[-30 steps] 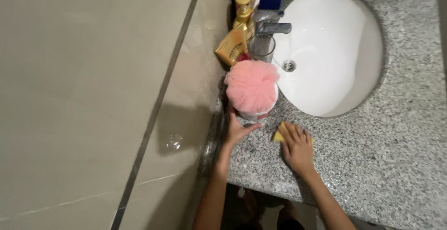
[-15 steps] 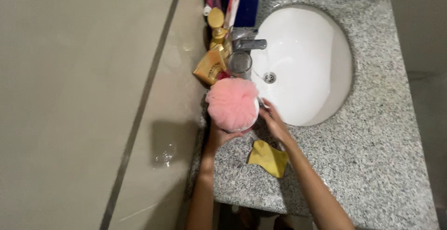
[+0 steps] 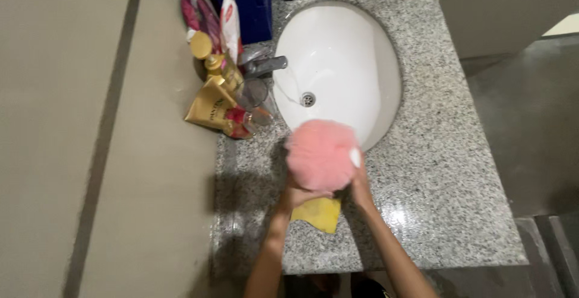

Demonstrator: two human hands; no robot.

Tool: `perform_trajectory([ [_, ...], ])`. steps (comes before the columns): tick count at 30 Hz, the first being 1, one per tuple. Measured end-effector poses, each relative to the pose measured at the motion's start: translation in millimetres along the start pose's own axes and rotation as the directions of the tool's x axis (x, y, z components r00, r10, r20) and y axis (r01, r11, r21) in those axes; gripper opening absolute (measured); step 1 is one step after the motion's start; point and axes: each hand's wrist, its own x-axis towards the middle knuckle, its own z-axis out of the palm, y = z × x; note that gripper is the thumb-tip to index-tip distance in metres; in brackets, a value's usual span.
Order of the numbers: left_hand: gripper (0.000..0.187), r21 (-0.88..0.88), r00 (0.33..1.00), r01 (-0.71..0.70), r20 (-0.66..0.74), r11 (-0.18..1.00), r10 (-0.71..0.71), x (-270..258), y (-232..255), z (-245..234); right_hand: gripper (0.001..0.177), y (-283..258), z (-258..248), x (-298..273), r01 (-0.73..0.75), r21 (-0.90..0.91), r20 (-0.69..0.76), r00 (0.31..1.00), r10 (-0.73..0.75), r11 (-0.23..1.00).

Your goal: The person cleans a bathroom counter by hand using a yellow sponge, applying soap from a bottle, scrubbing the granite surface and backsplash, and rinsing the sponge in the sink.

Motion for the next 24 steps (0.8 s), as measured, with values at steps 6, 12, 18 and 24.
perform_trajectory([
  [6, 0.148, 0.014, 0.943, -0.051, 0.330, 0.999, 0.043, 7, 60, 107, 0.062, -33, -128, -24, 0.167, -0.203, -0.265, 0.939, -0.219, 0.965],
  [12, 0.129, 0.252, 0.848, 0.043, 0.502, 0.967, -0.169, 7, 73, 138, 0.054, -73, -164, -106, 0.247, -0.515, -0.416, 0.765, -0.491, 0.821],
  [18, 0.037, 0.405, 0.996, 0.064, 0.033, 0.912, -0.085, -74, 42, 17, 0.051, -32, -50, -155, 0.550, -0.617, 0.341, 0.831, -0.439, 0.563],
  [24, 0.030, 0.416, 0.945, 0.079, -0.320, 0.906, 0.064, -118, 22, -57, 0.047, -25, 79, -66, 0.802, -0.565, 0.762, 0.597, -0.250, 0.194],
])
